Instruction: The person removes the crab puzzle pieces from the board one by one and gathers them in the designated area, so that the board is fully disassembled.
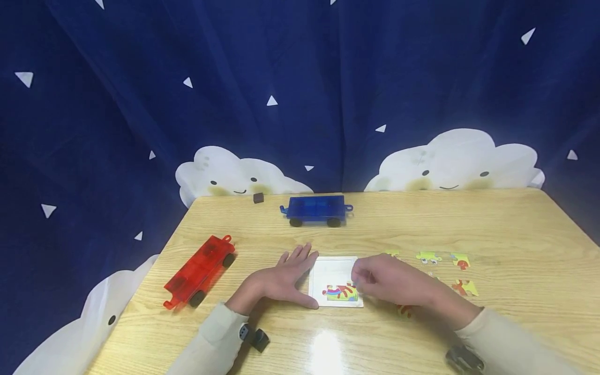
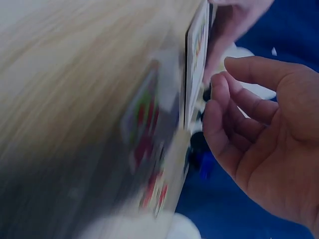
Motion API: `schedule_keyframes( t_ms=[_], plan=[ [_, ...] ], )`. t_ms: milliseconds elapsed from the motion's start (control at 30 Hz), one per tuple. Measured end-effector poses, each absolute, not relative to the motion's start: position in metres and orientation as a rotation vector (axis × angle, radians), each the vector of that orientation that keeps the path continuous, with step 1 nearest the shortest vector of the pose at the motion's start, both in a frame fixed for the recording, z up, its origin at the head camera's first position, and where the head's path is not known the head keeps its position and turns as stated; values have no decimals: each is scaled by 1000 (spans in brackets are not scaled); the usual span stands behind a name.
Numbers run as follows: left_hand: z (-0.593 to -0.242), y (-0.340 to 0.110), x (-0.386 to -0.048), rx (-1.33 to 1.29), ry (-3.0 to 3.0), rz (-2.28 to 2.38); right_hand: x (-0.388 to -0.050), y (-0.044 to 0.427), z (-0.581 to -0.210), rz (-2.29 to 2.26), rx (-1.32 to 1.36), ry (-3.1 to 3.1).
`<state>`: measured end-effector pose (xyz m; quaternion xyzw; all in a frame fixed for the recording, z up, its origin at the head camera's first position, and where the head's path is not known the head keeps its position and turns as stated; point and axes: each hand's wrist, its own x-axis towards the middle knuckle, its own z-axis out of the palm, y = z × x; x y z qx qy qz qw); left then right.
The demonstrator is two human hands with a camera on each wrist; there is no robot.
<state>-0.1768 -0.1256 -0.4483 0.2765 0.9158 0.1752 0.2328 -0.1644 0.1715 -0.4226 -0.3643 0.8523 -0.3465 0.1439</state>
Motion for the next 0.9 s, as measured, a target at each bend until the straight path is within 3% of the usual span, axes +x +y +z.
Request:
schedule_keyframes(
  t_ms=[467,900],
  plan=[
    [-449,-125,-178,774,2511,477,-168,129,-436,-936,-1316,2486],
    [-448,-126,-177,764,2513,477,-169,124,-439,-868,-1262,2489]
  ],
)
